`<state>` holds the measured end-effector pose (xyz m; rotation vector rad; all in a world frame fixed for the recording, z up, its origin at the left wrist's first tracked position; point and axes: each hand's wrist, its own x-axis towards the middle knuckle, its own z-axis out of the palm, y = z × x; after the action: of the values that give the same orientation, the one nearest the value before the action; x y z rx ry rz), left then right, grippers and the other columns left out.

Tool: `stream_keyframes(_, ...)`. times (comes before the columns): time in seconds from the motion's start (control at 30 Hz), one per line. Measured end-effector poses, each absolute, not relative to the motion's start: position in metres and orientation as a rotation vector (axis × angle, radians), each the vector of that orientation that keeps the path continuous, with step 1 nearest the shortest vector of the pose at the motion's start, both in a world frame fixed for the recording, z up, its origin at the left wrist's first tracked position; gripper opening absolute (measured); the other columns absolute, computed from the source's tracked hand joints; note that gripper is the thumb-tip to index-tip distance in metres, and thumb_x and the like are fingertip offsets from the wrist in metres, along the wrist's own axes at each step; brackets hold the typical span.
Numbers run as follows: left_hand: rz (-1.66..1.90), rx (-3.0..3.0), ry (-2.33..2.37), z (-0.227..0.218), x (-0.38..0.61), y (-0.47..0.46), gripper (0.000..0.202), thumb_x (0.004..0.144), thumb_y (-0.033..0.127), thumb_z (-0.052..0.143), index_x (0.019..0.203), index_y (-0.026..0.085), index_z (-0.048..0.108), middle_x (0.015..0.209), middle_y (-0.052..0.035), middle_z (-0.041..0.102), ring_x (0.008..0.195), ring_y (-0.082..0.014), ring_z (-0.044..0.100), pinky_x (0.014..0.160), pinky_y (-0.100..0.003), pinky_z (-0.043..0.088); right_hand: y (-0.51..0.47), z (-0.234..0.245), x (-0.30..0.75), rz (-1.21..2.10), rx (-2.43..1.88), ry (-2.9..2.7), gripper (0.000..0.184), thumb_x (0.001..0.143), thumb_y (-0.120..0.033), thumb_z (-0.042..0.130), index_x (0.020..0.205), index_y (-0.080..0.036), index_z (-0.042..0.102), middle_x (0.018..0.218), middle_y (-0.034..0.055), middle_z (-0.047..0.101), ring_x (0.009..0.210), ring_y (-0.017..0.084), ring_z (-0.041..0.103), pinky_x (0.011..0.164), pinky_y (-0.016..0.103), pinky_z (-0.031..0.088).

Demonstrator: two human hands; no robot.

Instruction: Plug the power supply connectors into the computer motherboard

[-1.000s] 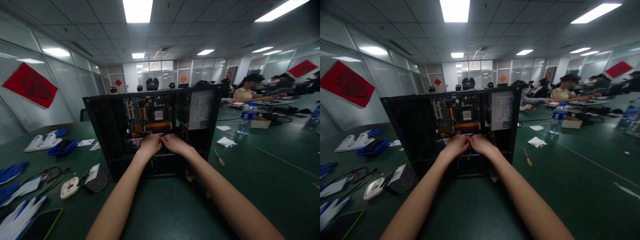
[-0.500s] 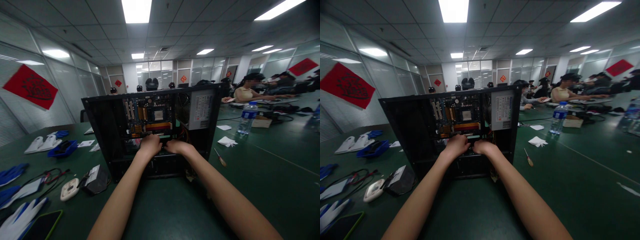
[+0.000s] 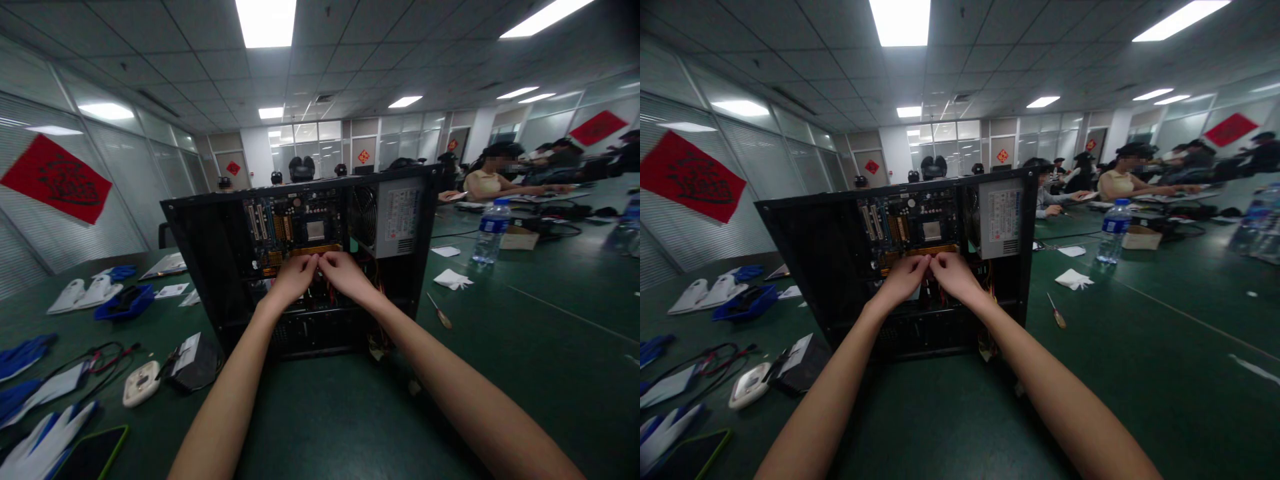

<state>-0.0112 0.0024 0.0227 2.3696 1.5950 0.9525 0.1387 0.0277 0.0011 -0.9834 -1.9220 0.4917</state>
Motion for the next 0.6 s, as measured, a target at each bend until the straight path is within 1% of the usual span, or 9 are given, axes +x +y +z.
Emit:
stream_keyframes(0.03, 0.965, 2.377, 1.471, 0.03, -0.017, -0.002, 0.049, 0.102, 0.04, 0.033, 0.076, 0.015, 0.067, 0.073, -0.0044, 0.071, 0.071, -0.0167, 0.065, 0.072, -0.025, 0.048, 0.025, 0.005, 0.138, 0.53, -0.908, -1.851, 0.036, 0.094, -0.033, 0.043, 0.064, -0.017, 0.056, 0.063, 0.0016, 0.062, 0.065, 0.015, 0.057, 0.061, 0.025, 0.038)
stream_keyframes(0.1, 0.969, 2.401, 1.346, 0.046, -0.029, -0.014, 0.048, 0.1, 0.043, 0.039, 0.073, 0.015, 0.068, 0.069, -0.0032, 0.069, 0.066, -0.0154, 0.063, 0.07, -0.025, 0.047, 0.017, 0.015, 0.137, 0.58, -0.8, -1.719, 0.035, 0.092, -0.04, 0.046, 0.066, -0.018, 0.055, 0.063, -0.0004, 0.058, 0.065, 0.015, 0.054, 0.061, 0.024, 0.038)
stream_keyframes(0.2, 0.9, 2.38, 1.35, 0.069, -0.042, -0.036, 0.047, 0.097, 0.048, 0.044, 0.078, 0.014, 0.07, 0.07, -0.0033, 0.07, 0.06, -0.0136, 0.058, 0.061, -0.023, 0.043, 0.009, 0.027, 0.138, 0.762, -0.724, -1.518, 0.034, 0.086, -0.047, 0.051, 0.068, -0.019, 0.055, 0.064, -0.001, 0.054, 0.062, 0.014, 0.05, 0.057, 0.024, 0.039)
stream_keyframes(0.3, 0.928, 2.426, 1.378, 0.088, -0.048, -0.059, 0.044, 0.095, 0.05, 0.048, 0.085, 0.014, 0.072, 0.08, -0.0035, 0.072, 0.071, -0.0146, 0.061, 0.065, -0.023, 0.043, 0.006, 0.033, 0.139, 1.009, -0.672, -1.38, 0.033, 0.081, -0.051, 0.054, 0.071, -0.019, 0.054, 0.067, -0.0007, 0.052, 0.061, 0.013, 0.05, 0.056, 0.023, 0.041)
stream_keyframes(0.37, 0.77, 2.431, 1.433, 0.097, -0.05, -0.073, 0.045, 0.093, 0.053, 0.049, 0.082, 0.015, 0.071, 0.073, -0.0013, 0.068, 0.066, -0.0136, 0.058, 0.06, -0.022, 0.04, 0.006, 0.033, 0.139, 1.059, -0.686, -1.374, 0.034, 0.08, -0.052, 0.054, 0.073, -0.019, 0.054, 0.07, 0.0001, 0.054, 0.062, 0.013, 0.051, 0.056, 0.023, 0.041)
stream_keyframes(0.43, 0.437, 2.39, 1.427, 0.102, -0.051, -0.087, 0.045, 0.09, 0.057, 0.054, 0.079, 0.017, 0.072, 0.066, 0.0006, 0.065, 0.059, -0.0128, 0.055, 0.054, -0.022, 0.037, 0.004, 0.032, 0.139, 1.021, -0.741, -1.462, 0.036, 0.085, -0.052, 0.051, 0.074, -0.019, 0.055, 0.072, 0.0017, 0.057, 0.062, 0.013, 0.052, 0.056, 0.023, 0.041)
stream_keyframes(0.5, 0.14, 2.318, 1.383, 0.105, -0.051, -0.098, 0.038, 0.085, 0.054, 0.061, 0.078, 0.019, 0.074, 0.063, 0.0014, 0.065, 0.056, -0.0128, 0.054, 0.051, -0.022, 0.036, -0.003, 0.033, 0.139, 0.885, -0.815, -1.711, 0.037, 0.091, -0.048, 0.046, 0.075, -0.017, 0.059, 0.076, 0.0041, 0.063, 0.066, 0.015, 0.055, 0.06, 0.024, 0.041)
stream_keyframes(0.57, 0.01, 2.3, 1.387, 0.106, -0.049, -0.106, 0.029, 0.082, 0.048, 0.065, 0.078, 0.021, 0.075, 0.063, 0.0019, 0.065, 0.054, -0.0127, 0.054, 0.048, -0.022, 0.035, -0.016, 0.036, 0.14, 0.647, -0.888, -2.08, 0.036, 0.096, -0.042, 0.047, 0.078, -0.016, 0.065, 0.079, 0.0058, 0.069, 0.071, 0.016, 0.059, 0.064, 0.025, 0.04)
stream_keyframes(0.6, -0.008, 2.314, 1.404, 0.106, -0.048, -0.109, 0.026, 0.082, 0.046, 0.065, 0.078, 0.022, 0.075, 0.063, 0.002, 0.065, 0.054, -0.0126, 0.053, 0.048, -0.022, 0.034, -0.024, 0.039, 0.141, 0.511, -0.921, -2.258, 0.034, 0.096, -0.041, 0.051, 0.08, -0.017, 0.068, 0.081, 0.0059, 0.07, 0.073, 0.017, 0.06, 0.066, 0.026, 0.039)
